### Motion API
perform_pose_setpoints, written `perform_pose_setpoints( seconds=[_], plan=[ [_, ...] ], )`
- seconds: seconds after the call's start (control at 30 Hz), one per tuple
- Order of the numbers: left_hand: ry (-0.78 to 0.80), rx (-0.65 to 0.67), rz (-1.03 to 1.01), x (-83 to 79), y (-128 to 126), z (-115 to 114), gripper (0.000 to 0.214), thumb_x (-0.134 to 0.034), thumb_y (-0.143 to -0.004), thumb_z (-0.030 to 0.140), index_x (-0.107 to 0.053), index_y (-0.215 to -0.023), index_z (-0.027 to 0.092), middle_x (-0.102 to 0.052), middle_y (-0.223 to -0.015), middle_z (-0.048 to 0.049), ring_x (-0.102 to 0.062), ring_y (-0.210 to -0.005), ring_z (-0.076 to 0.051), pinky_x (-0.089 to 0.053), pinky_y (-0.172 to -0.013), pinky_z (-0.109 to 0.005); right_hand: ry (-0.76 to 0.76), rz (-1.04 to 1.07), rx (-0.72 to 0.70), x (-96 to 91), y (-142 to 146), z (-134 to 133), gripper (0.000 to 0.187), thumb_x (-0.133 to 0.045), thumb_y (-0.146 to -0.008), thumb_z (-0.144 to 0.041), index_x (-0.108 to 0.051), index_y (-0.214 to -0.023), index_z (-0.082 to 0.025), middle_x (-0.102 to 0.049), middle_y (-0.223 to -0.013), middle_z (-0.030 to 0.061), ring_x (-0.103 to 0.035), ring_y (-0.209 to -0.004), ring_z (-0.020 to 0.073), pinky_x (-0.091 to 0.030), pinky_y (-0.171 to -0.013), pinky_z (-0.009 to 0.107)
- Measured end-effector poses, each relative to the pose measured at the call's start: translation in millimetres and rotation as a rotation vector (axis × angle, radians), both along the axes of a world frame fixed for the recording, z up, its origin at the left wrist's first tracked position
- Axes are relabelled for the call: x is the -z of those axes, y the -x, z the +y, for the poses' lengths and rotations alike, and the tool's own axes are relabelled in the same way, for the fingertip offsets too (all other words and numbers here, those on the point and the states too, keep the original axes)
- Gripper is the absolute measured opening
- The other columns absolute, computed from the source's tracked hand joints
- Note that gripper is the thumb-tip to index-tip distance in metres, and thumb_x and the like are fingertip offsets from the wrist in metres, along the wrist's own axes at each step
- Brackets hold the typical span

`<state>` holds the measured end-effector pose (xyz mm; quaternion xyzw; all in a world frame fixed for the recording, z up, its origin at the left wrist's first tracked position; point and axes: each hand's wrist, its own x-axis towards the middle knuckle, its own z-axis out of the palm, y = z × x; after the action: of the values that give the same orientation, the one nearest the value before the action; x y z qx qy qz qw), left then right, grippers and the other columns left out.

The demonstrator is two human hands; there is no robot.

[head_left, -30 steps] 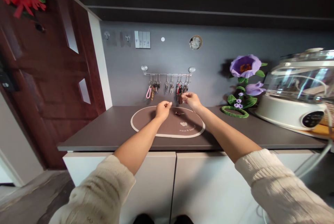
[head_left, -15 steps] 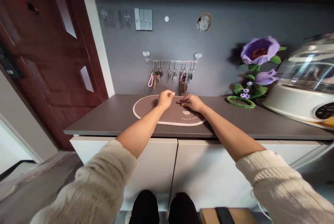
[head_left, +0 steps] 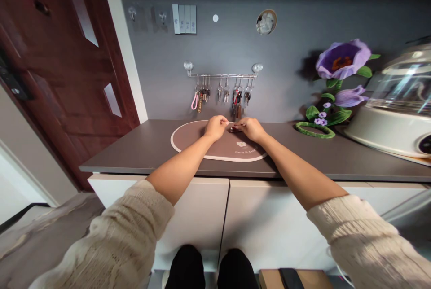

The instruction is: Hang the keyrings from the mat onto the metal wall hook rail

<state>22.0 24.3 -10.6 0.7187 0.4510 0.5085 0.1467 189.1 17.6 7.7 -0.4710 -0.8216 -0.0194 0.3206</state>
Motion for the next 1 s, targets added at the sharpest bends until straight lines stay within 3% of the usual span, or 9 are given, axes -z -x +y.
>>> perform_pose_setpoints(
  seconds=[0.3,0.53,0.7,1.0],
  plan=[
    [-0.072,-0.03,0.128,-2.0,-2.3,-7.3,0.014,-0.058,-0.071,0.03,-0.062,-0.072,0.017,-0.058,-0.075,-0.0031,-0.05,-0.068,-0.012,-0.039,-0.067,-0.024,-0.017,0.05,0.05,-8.8,7.2,-12.3,0.018,-0.048,-0.08,-0.021,-0.066,-0.081,-0.021,-0.066,-0.081,0.0023,-0.057,-0.073,0.0142,-0.039,-0.07,0.022],
    [-0.13,-0.031,0.178,-5.2,-2.5,-11.7,0.009,-0.056,-0.073,0.024,-0.062,-0.073,0.017,-0.056,-0.075,-0.0029,-0.05,-0.07,-0.013,-0.038,-0.068,-0.025,-0.032,0.145,-0.009,-12.9,11.9,-17.9,0.019,-0.047,-0.08,-0.019,-0.065,-0.088,-0.02,-0.066,-0.09,0.0042,-0.057,-0.085,0.0161,-0.038,-0.081,0.024],
    [-0.157,-0.04,0.229,-7.4,-1.7,-12.1,0.011,-0.052,-0.076,0.021,-0.062,-0.075,0.018,-0.056,-0.076,-0.0034,-0.05,-0.072,-0.014,-0.038,-0.071,-0.026,-0.009,0.288,-0.034,-12.8,14.0,-17.8,0.018,-0.049,-0.079,-0.019,-0.065,-0.087,-0.02,-0.066,-0.091,0.0041,-0.056,-0.089,0.017,-0.038,-0.086,0.027],
    [-0.21,-0.092,0.269,-12.1,0.3,-16.2,0.014,-0.047,-0.079,0.019,-0.061,-0.076,0.02,-0.055,-0.08,-0.0041,-0.048,-0.081,-0.017,-0.035,-0.076,-0.027,0.112,0.596,-0.104,-8.5,14.0,-11.8,0.014,-0.053,-0.076,-0.02,-0.062,-0.086,-0.016,-0.065,-0.084,0.0043,-0.057,-0.076,0.0127,-0.042,-0.078,0.027]
  ],
)
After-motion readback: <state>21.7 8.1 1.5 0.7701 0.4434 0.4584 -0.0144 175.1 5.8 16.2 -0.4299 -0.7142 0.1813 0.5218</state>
